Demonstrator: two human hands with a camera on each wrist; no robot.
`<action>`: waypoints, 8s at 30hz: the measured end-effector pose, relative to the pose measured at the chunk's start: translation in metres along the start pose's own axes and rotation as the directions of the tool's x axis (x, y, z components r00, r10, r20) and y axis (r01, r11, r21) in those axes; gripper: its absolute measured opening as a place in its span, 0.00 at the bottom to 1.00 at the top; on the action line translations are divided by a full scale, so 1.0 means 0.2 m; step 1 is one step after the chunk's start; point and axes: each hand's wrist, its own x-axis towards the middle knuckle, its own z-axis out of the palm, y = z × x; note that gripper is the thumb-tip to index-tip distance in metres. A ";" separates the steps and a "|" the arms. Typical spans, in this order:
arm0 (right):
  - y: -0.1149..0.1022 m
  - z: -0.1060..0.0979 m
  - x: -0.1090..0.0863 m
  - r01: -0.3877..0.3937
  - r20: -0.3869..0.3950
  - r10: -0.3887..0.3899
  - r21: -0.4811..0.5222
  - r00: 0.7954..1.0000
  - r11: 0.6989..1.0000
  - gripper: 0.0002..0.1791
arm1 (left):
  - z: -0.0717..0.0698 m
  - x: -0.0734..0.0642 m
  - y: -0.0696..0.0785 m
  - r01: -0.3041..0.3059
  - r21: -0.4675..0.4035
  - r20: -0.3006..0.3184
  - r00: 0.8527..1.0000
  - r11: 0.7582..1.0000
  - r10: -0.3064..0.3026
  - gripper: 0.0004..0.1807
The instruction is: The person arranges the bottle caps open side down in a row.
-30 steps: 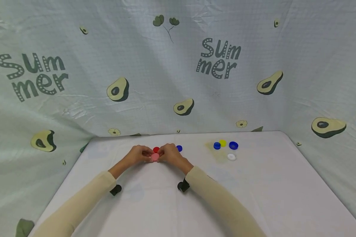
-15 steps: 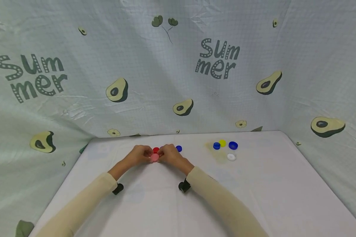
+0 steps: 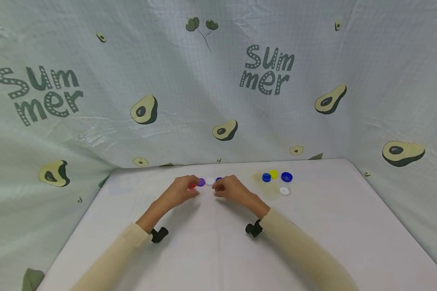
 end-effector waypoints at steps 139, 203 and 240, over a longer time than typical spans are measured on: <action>0.26 -0.37 -0.46 -0.046 -0.252 0.111 0.253 0.961 0.966 0.22 | 0.39 0.30 0.38 -0.147 -0.380 -0.101 0.988 0.913 0.117 0.19; 0.03 -0.05 -0.06 0.245 -0.345 -0.212 0.055 0.915 0.968 0.21 | 0.06 0.11 0.06 -0.252 -0.100 -0.208 0.951 0.962 0.228 0.21; -0.01 0.10 0.09 0.143 -0.202 -0.149 -0.043 0.968 0.989 0.12 | 0.08 0.05 -0.14 -0.246 -0.016 -0.114 0.963 0.969 0.243 0.17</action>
